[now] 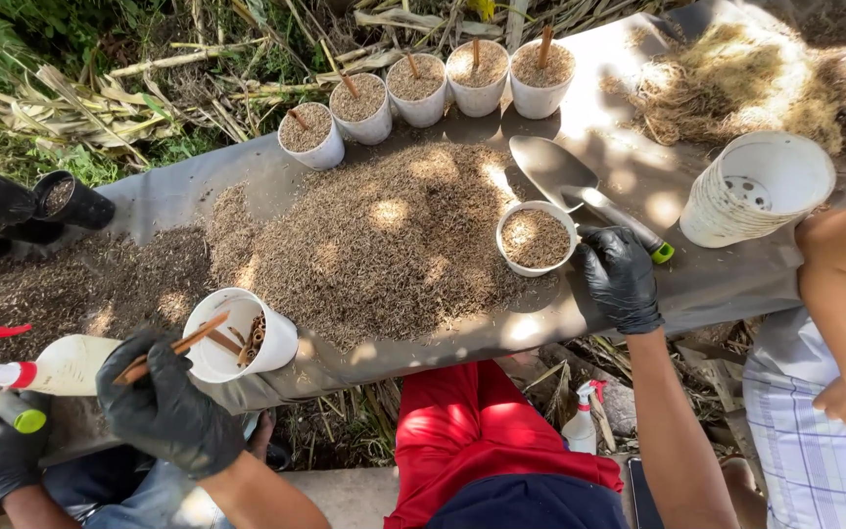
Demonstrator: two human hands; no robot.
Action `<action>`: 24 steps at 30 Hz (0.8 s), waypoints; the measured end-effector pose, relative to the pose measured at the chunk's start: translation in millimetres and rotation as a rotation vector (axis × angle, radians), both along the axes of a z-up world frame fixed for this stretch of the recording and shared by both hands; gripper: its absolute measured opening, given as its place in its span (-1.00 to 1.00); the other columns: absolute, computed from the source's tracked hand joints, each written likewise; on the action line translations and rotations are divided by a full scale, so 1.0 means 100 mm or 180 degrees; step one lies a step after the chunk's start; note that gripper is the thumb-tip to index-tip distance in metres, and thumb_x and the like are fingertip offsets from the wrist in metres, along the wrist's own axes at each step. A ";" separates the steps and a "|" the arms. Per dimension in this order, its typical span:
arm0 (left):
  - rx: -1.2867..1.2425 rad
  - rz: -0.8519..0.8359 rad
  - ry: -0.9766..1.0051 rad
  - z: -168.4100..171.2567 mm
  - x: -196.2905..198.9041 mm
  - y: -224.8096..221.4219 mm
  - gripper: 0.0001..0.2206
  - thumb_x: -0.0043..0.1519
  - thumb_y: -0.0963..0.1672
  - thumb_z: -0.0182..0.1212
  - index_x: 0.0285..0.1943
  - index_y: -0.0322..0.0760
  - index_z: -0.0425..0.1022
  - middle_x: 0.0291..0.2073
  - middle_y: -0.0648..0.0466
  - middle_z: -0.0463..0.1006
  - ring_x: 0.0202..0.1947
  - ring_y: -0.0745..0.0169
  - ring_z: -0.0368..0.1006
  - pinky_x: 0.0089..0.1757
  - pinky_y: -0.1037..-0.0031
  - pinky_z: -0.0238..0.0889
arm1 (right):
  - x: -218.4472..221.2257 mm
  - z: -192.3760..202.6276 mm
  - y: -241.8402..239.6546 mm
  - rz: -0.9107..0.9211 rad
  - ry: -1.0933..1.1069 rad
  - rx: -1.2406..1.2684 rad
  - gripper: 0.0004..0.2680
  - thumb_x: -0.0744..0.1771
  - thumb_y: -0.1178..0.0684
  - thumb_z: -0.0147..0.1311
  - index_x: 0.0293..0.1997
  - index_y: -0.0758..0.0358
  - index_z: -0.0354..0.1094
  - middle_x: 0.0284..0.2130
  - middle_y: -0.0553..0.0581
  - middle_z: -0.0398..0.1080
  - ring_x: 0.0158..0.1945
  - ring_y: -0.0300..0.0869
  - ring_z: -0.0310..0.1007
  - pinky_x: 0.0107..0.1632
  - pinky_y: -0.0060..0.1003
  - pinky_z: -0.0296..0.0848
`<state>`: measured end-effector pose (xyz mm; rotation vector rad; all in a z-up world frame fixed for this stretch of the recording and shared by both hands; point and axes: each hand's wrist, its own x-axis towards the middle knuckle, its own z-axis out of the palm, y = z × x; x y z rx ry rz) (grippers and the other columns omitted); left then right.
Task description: Filling small plastic cups with a soil and seed mixture using hands and a hand trowel at a potting station.
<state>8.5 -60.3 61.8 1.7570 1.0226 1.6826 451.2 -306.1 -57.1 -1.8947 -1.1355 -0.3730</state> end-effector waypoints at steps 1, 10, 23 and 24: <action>0.0185 0.0018 -0.0171 0.11 0.11 -0.15 -0.97 0.46 -0.27 0.14 0.03 -0.38 0.43 -0.18 -0.09 0.55 -0.24 0.14 0.45 -0.10 0.37 0.36 | 0.01 0.00 -0.03 0.0160 -0.0125 -0.0093 -0.89 0.38 0.22 0.15 -0.02 0.39 0.49 -0.20 0.34 0.50 -0.06 0.21 0.49 0.01 0.03 0.48; -0.1293 -0.2196 -0.0896 0.28 1.51 -0.71 -0.86 0.19 -0.25 0.36 -0.11 -0.30 0.58 -0.19 -0.08 0.65 -0.22 0.20 0.59 -0.21 0.49 0.54 | 0.03 -0.04 -0.01 -0.0071 -0.0020 -0.0152 -0.94 0.37 0.18 0.23 -0.10 0.25 0.51 -0.26 0.26 0.52 -0.08 0.15 0.54 0.01 -0.04 0.52; -0.0298 -0.2513 0.0076 -0.30 2.94 -0.67 -0.89 0.18 -0.23 0.42 -0.19 -0.29 0.58 -0.35 -0.11 0.66 -0.38 -0.03 0.65 -0.30 0.34 0.53 | 0.06 -0.01 -0.06 0.0050 0.0339 -0.0072 -0.91 0.37 0.19 0.16 -0.07 0.24 0.54 -0.27 0.31 0.54 -0.07 0.22 0.53 -0.01 0.02 0.51; -0.0300 -0.2520 0.0081 -0.32 2.98 -0.70 -0.89 0.18 -0.23 0.42 -0.19 -0.29 0.58 -0.35 -0.11 0.66 -0.38 -0.03 0.65 -0.30 0.34 0.53 | 0.03 0.04 -0.06 0.0043 0.0344 -0.0071 -0.91 0.37 0.19 0.16 -0.07 0.24 0.54 -0.27 0.31 0.54 -0.07 0.22 0.53 -0.01 0.02 0.51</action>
